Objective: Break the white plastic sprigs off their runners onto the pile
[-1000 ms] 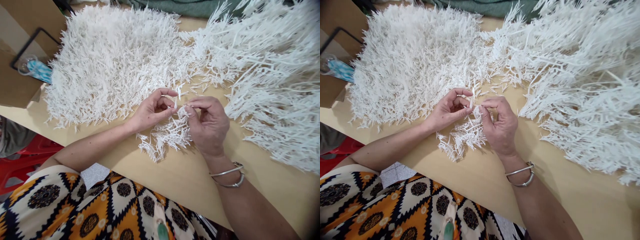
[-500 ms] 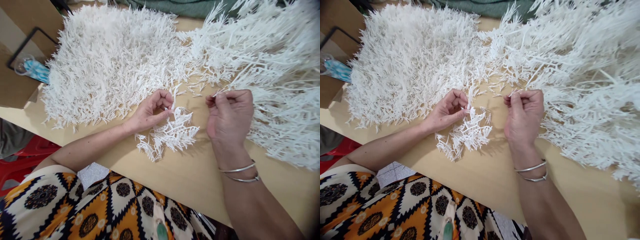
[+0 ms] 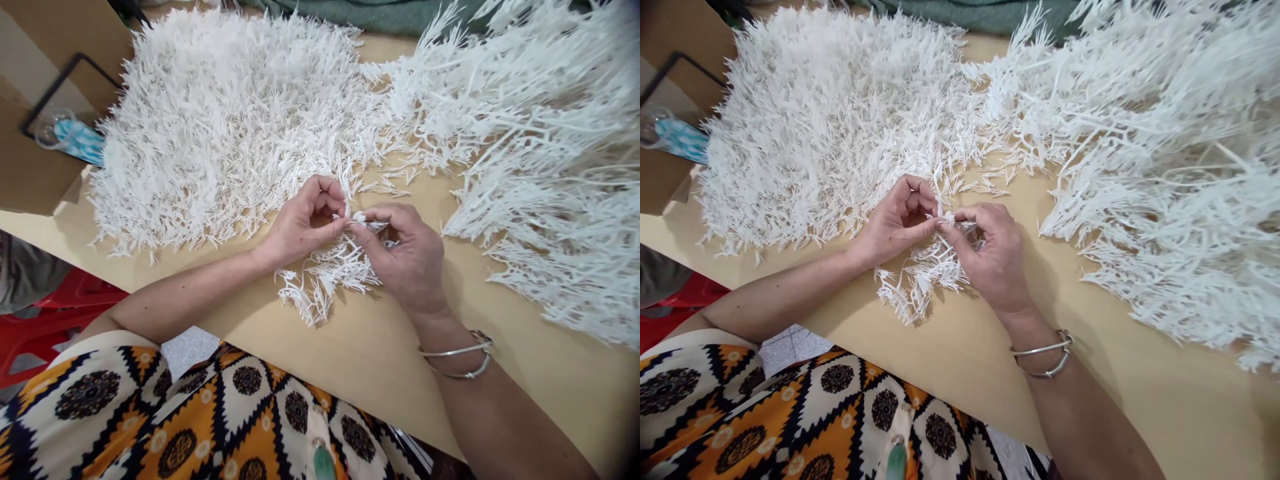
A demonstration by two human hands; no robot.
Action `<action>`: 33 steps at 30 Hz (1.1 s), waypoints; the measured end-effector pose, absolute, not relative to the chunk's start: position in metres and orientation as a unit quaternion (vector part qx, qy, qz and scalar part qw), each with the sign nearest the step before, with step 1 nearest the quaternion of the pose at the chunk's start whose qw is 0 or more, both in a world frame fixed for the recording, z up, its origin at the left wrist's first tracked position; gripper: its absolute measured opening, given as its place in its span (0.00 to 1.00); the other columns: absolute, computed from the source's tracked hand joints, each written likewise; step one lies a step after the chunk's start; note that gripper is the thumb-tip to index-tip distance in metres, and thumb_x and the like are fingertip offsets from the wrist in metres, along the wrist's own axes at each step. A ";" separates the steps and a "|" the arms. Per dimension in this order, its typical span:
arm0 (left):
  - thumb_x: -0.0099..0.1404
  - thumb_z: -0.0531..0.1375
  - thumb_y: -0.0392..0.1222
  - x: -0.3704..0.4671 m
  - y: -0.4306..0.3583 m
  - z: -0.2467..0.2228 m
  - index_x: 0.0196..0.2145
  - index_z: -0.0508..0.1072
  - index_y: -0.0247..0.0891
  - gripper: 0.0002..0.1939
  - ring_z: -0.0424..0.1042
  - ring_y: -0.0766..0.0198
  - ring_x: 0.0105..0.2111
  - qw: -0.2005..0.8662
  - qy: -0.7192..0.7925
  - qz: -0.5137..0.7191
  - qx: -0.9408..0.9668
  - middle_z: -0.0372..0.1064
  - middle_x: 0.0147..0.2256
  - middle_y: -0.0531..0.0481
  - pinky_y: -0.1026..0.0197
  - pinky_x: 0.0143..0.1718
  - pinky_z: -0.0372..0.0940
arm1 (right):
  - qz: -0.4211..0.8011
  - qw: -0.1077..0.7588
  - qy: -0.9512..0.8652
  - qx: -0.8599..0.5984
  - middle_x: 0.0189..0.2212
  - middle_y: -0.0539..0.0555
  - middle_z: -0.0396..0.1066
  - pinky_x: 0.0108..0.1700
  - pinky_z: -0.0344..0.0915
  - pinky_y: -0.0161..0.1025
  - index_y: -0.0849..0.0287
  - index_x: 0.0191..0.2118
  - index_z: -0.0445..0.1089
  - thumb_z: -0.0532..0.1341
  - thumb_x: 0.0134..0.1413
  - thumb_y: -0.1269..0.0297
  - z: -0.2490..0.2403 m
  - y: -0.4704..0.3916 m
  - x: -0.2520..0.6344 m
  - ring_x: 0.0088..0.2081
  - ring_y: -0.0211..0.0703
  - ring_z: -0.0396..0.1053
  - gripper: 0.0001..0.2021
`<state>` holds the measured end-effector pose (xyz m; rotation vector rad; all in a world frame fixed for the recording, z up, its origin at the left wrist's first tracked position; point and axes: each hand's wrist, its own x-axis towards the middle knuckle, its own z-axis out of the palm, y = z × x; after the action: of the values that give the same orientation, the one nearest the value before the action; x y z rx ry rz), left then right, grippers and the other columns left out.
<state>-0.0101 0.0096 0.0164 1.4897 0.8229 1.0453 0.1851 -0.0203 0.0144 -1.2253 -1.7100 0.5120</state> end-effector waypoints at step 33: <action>0.73 0.64 0.52 -0.012 0.010 0.030 0.42 0.73 0.35 0.16 0.70 0.71 0.33 0.581 0.339 0.354 0.650 0.74 0.35 0.50 0.66 0.36 0.66 | 0.390 0.561 -0.521 -0.512 0.29 0.46 0.62 0.39 0.59 0.39 0.54 0.32 0.69 0.65 0.65 0.65 0.020 -0.018 0.175 0.32 0.36 0.59 0.09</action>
<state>-0.0124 0.0103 0.0299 1.5178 0.7925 0.8280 0.1752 -0.0181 0.0198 -1.2063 -1.2273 0.9184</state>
